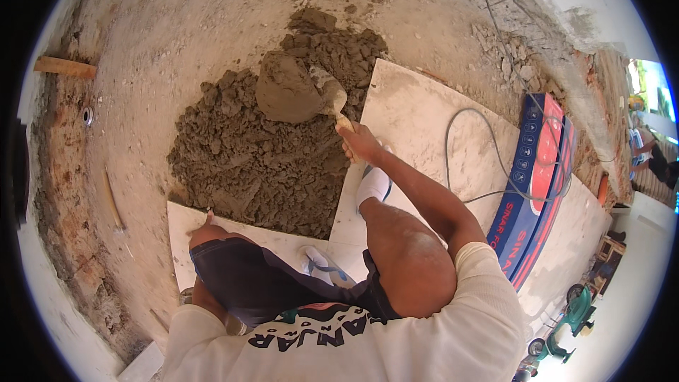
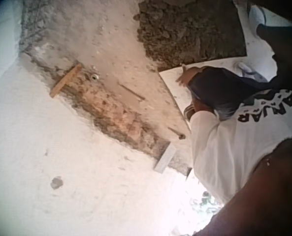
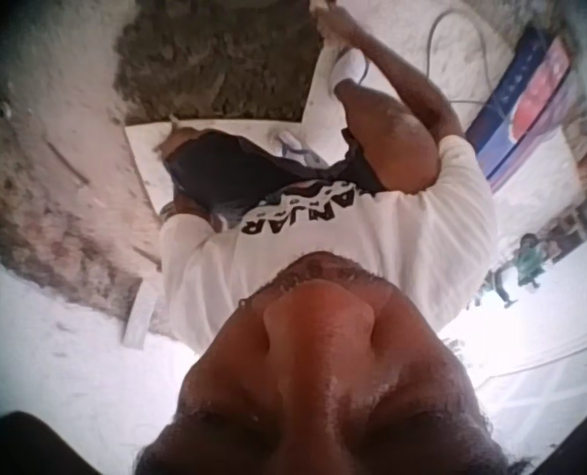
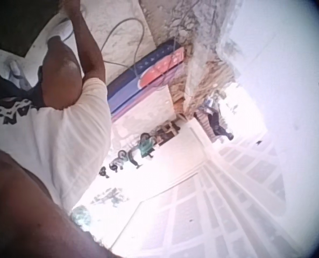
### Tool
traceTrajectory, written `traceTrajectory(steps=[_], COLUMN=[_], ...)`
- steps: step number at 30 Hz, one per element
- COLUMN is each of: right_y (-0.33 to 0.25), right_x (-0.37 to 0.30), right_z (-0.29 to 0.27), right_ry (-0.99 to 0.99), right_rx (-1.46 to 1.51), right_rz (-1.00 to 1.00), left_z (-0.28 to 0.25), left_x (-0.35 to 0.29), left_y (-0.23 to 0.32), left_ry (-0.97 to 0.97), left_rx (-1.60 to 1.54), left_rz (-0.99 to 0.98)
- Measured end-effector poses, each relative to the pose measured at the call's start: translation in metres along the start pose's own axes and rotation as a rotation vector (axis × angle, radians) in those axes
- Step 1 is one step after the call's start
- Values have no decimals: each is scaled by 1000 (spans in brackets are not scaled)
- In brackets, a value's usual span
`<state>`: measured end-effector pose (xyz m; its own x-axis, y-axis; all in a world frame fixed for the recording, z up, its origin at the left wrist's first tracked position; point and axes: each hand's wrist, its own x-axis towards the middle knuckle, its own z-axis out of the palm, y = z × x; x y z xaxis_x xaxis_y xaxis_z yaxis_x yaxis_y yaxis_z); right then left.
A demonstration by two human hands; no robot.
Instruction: The person pours wet mortar from a bucket onto the floor and spreads it evenly using a trowel.
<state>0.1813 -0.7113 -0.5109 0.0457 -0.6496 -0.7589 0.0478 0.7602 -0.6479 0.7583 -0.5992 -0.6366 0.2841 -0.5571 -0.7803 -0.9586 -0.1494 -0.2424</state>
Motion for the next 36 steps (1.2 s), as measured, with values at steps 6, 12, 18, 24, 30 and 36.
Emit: traceTrajectory(steps=[6, 12, 18, 24, 30, 36], right_y=[2, -20, -69, -130, -155, -119], right_x=[-12, -8, 26, 72, 92, 104], right_z=[17, 48, 69, 92, 95, 85], right_ry=[-47, -132, -130, -73, 59, 140], right_rx=[162, 264, 101, -516, -1259, -1343], right_rz=[124, 160, 24, -180, -307, -434], left_z=[3, 20, 34, 30, 22, 83], left_x=[10, 20, 40, 36, 25, 66], left_y=[7, 9, 17, 52, 60, -6], left_ry=[-21, -39, 174, 379, 277, 387], left_rx=[19, 67, -140, -545, -613, -631], left_rz=[-28, -192, -668, -1026, -901, -898])
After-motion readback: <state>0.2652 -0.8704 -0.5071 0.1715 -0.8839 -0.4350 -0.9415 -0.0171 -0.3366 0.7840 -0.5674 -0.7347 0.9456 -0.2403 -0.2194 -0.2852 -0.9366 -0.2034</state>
